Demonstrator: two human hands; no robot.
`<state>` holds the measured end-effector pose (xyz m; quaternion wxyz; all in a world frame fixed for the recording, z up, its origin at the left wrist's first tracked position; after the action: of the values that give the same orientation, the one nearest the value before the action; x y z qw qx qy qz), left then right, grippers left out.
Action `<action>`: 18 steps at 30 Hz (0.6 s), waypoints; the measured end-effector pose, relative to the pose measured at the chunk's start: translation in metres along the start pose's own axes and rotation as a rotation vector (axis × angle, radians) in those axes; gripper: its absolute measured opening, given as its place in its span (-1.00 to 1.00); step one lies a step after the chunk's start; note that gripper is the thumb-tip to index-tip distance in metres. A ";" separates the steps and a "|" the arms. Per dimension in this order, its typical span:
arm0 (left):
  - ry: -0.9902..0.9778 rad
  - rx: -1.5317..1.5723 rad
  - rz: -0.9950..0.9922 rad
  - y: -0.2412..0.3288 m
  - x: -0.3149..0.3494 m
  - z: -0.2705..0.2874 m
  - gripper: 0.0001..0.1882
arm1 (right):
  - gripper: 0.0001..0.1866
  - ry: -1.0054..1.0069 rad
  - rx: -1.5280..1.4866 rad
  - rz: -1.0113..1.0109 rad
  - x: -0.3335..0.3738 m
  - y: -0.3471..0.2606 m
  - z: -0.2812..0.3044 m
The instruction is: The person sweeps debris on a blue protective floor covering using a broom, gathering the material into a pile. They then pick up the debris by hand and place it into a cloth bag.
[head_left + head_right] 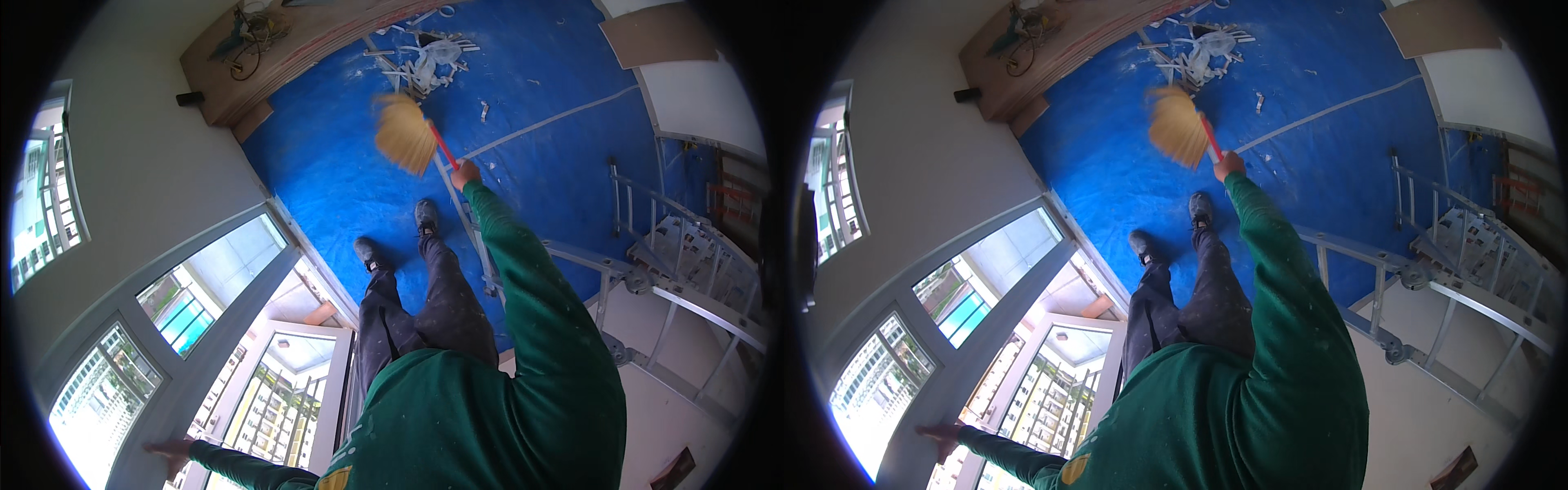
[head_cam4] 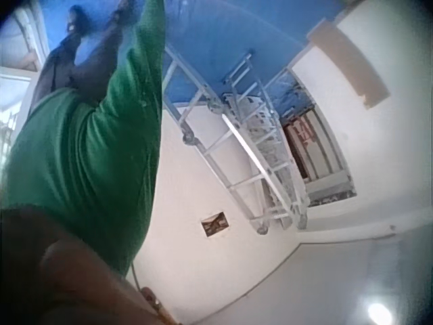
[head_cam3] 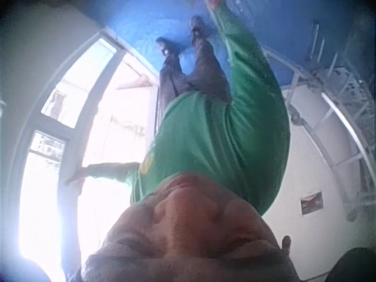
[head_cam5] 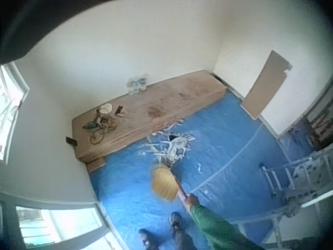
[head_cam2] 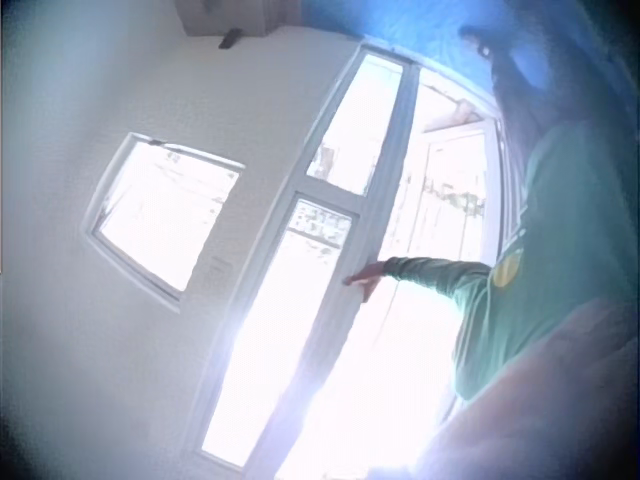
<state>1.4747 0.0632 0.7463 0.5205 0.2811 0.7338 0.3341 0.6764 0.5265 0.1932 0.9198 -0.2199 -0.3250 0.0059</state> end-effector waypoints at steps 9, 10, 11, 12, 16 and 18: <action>-0.149 -0.984 0.047 -0.023 0.115 -0.055 -0.02 | -0.45 0.132 -0.186 0.330 0.136 0.128 0.134; -0.218 -1.078 0.094 -0.029 0.149 -0.053 -0.02 | -0.44 0.066 -0.220 0.190 0.187 0.159 0.140; -0.291 -1.122 0.166 -0.035 0.176 -0.052 -0.03 | -0.44 -0.025 -0.223 0.008 0.243 0.189 0.146; -0.381 -1.163 0.278 -0.044 0.213 -0.049 -0.04 | -0.44 -0.055 -0.151 -0.034 0.303 0.215 0.152; -0.721 -1.163 0.875 -0.087 0.315 -0.048 -0.06 | -0.56 -0.186 0.017 -0.518 0.548 0.278 0.172; -0.851 -1.129 1.137 -0.106 0.341 -0.047 -0.07 | -0.61 -0.140 0.032 -0.622 0.645 0.283 0.168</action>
<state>1.3210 0.2473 0.4778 0.5646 0.4037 -0.0430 0.7186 1.1215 0.9486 0.5783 0.8563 -0.0946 -0.4389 -0.2554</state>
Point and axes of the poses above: each hand's wrist, its own x-axis away from the middle knuckle, its own z-axis out of the back of the hand, y = z × x, the point moved 1 cm from there along -x, towards the middle knuckle, and after that the axes turned 3 degrees about -x, right-handed, at the moved point
